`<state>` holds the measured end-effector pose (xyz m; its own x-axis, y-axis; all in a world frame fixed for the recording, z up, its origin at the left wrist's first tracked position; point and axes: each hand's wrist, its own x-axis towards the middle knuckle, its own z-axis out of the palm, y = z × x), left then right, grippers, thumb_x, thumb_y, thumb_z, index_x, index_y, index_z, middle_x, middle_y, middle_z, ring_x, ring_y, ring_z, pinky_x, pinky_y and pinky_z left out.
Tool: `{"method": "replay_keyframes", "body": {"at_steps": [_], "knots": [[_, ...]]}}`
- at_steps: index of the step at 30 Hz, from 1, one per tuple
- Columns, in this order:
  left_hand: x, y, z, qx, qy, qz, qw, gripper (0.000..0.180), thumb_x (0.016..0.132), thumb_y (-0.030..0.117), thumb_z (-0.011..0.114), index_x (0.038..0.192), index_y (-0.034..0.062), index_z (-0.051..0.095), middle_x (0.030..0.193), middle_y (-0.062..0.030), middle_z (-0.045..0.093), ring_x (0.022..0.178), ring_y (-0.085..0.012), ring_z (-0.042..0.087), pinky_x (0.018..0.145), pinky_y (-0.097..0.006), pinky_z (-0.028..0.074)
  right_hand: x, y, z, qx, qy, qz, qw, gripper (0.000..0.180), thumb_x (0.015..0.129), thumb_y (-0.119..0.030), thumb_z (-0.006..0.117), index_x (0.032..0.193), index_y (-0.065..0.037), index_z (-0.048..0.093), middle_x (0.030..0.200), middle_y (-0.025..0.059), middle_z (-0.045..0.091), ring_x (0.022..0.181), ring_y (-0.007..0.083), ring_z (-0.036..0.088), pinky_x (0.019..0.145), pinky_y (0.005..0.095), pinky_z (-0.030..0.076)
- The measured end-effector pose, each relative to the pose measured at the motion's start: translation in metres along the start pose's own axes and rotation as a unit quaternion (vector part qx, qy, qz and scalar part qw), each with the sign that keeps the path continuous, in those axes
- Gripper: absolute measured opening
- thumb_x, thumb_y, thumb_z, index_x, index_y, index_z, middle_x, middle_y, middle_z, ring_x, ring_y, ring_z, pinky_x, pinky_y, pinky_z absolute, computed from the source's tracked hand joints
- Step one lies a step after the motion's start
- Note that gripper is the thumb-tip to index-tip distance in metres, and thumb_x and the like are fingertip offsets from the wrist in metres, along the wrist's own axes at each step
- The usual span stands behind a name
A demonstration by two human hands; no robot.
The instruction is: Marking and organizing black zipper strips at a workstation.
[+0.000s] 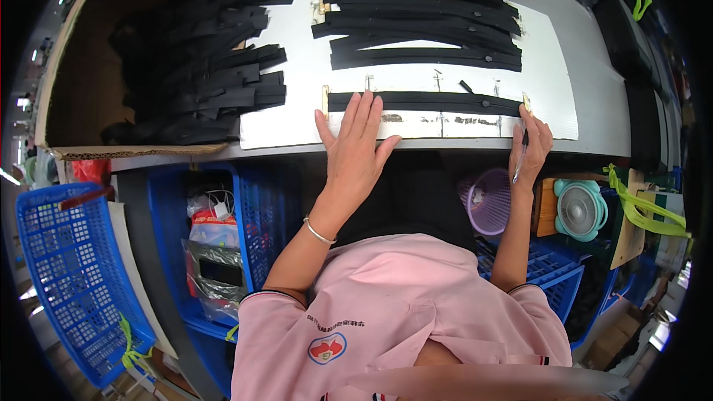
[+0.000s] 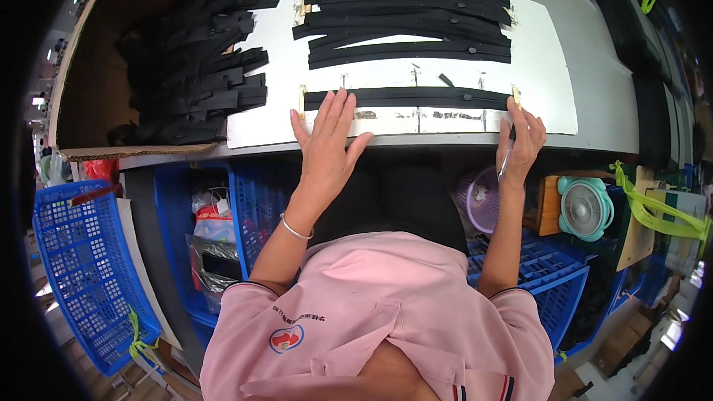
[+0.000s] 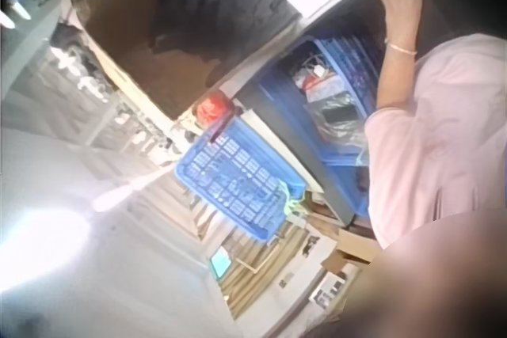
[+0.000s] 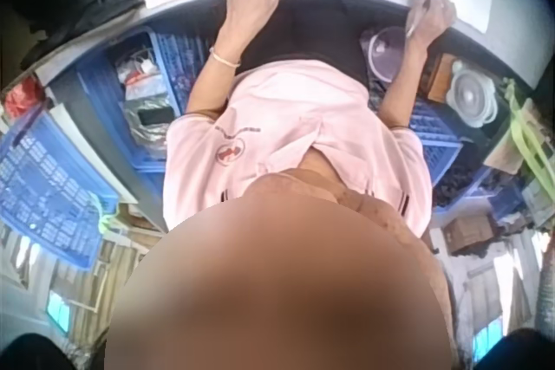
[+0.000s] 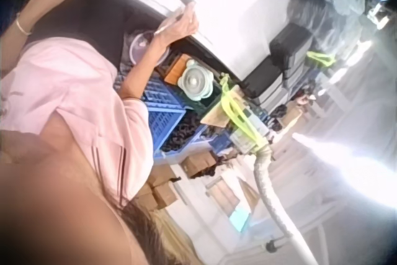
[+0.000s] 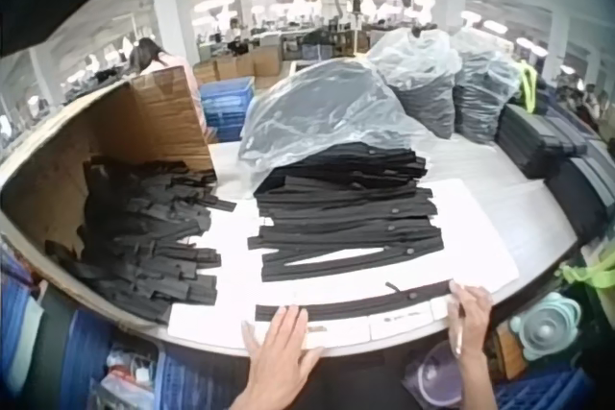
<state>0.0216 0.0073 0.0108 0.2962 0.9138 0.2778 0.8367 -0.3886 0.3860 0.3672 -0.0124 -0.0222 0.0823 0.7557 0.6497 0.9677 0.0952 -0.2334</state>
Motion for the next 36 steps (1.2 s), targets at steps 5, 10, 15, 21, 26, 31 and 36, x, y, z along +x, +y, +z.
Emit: {"method": "replay_keyframes", "body": {"at_steps": [5,10,15,21,26,31,36], "knots": [[-0.010,-0.016,-0.004,0.012,0.019,-0.029,0.999,0.068,0.095,0.040,0.071,0.149,0.0036,0.050,0.156,-0.0128,0.048,0.151,-0.0325,0.036,0.118,-0.072,0.003,0.002,0.002,-0.001,-0.013,-0.005,-0.005,1.000,0.041,0.093,-0.007,0.073,0.133,-0.010,0.068,0.119,0.0085,0.069,0.117,0.0252,0.060,0.111,0.0430,0.041],[-0.013,-0.020,-0.004,0.003,0.027,-0.032,0.999,0.071,0.093,0.042,0.073,0.149,0.0040,0.051,0.155,-0.0121,0.050,0.151,-0.0338,0.034,0.119,-0.070,0.005,0.011,-0.006,-0.007,-0.014,-0.043,0.038,0.998,0.035,0.097,-0.008,0.068,0.132,-0.010,0.068,0.121,0.0102,0.069,0.117,0.0266,0.060,0.111,0.0413,0.041],[-0.014,-0.022,0.004,0.011,0.054,-0.032,0.998,0.070,0.093,0.040,0.075,0.151,0.0085,0.051,0.156,-0.0096,0.050,0.151,-0.0305,0.036,0.123,-0.061,0.008,0.046,-0.085,-0.004,0.264,-0.087,0.168,0.946,0.028,0.103,-0.011,0.059,0.129,-0.008,0.069,0.127,0.0084,0.070,0.120,0.0241,0.061,0.105,0.0360,0.045],[-0.013,-0.022,0.006,0.012,0.068,-0.025,0.997,0.071,0.091,0.041,0.076,0.149,0.0074,0.053,0.154,-0.0106,0.052,0.149,-0.0310,0.038,0.122,-0.061,0.012,0.073,-0.169,0.030,0.495,-0.164,0.183,0.834,0.019,0.100,-0.016,0.066,0.107,-0.001,0.076,0.104,0.0090,0.074,0.090,0.0138,0.067,0.074,0.0261,0.053],[-0.013,-0.021,0.007,0.015,0.076,-0.021,0.997,0.072,0.089,0.043,0.076,0.147,0.0060,0.054,0.153,-0.0109,0.053,0.149,-0.0319,0.039,0.121,-0.064,0.014,0.075,-0.193,0.072,0.499,-0.227,0.194,0.814,0.020,0.100,-0.014,0.066,0.100,0.005,0.074,0.088,0.0052,0.074,0.071,0.0088,0.064,0.065,0.0246,0.050],[-0.014,-0.023,0.007,0.019,0.081,-0.021,0.996,0.073,0.090,0.044,0.075,0.148,0.0061,0.053,0.153,-0.0106,0.052,0.149,-0.0317,0.038,0.120,-0.066,0.013,0.074,-0.198,0.076,0.472,-0.218,0.128,0.844,0.027,0.098,-0.013,0.066,0.085,0.011,0.070,0.088,0.0084,0.075,0.066,0.0133,0.066,0.061,0.0267,0.050],[-0.014,-0.023,0.006,0.020,0.074,-0.024,0.997,0.073,0.090,0.046,0.074,0.148,0.0062,0.052,0.154,-0.0105,0.051,0.150,-0.0313,0.037,0.121,-0.065,0.012,0.072,-0.196,0.082,0.448,-0.230,0.090,0.859,0.027,0.097,-0.014,0.067,0.085,0.010,0.070,0.092,0.0090,0.076,0.065,0.0158,0.068,0.061,0.0285,0.051]]}}
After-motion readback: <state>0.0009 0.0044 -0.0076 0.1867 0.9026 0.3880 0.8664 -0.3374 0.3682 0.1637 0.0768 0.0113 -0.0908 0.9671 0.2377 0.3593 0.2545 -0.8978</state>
